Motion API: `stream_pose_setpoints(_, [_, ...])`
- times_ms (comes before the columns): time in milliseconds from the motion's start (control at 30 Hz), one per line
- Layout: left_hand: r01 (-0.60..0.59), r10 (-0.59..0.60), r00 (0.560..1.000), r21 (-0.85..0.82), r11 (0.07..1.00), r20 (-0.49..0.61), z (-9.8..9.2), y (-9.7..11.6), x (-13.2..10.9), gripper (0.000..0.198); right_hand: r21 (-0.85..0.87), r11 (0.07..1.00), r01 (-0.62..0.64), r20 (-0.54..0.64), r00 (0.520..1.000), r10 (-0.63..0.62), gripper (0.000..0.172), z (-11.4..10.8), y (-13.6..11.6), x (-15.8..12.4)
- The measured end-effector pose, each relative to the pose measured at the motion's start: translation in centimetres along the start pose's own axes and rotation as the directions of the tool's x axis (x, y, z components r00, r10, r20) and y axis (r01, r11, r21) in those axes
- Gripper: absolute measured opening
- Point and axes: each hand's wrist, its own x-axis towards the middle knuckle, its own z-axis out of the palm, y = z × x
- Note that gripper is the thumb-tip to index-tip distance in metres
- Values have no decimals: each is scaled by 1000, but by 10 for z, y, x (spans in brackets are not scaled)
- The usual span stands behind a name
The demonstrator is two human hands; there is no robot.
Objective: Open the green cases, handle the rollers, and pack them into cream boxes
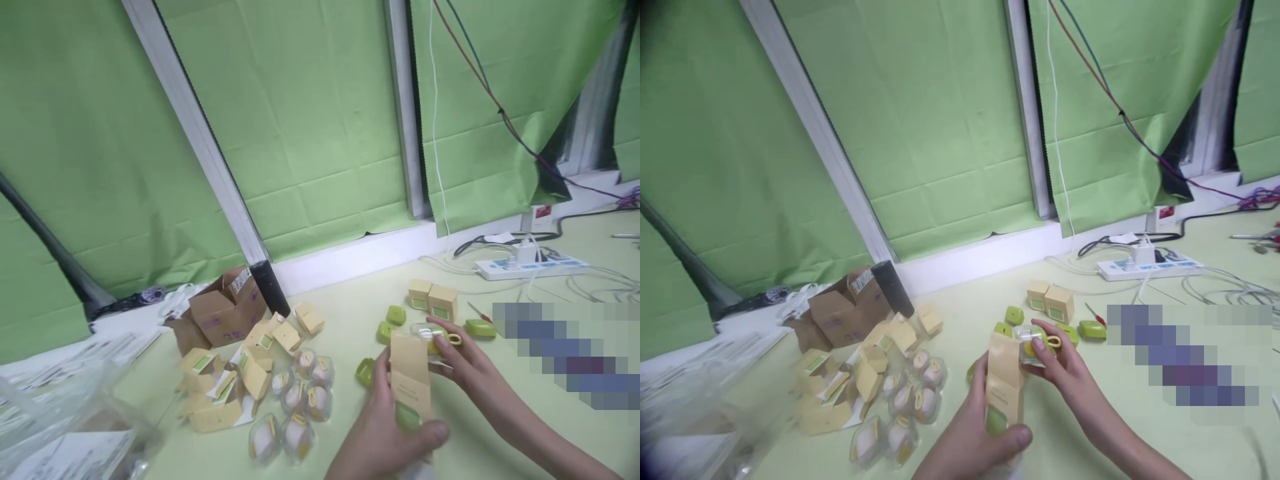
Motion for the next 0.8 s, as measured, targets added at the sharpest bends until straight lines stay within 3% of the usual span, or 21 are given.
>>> stream_pose_setpoints(100, [-68,87,991,-183,981,100,11,-11,-4,84,41,999,-35,53,998,33,51,1,1,-5])
stream_pose_setpoints(233, [-52,109,988,-423,905,113,15,-23,-2,87,-122,989,-84,54,994,91,54,-1,1,-5])
stream_pose_setpoints(367, [41,-18,998,-407,912,60,15,-34,-5,95,-295,943,-153,59,982,178,52,-2,-3,-2])
stream_pose_setpoints(500, [70,-50,997,-367,928,65,13,-39,-7,96,-395,915,-89,136,979,154,43,0,-4,-3])
stream_pose_setpoints(800, [58,-39,998,-562,825,44,20,-42,-5,65,-528,833,-166,149,948,283,51,3,0,-10])
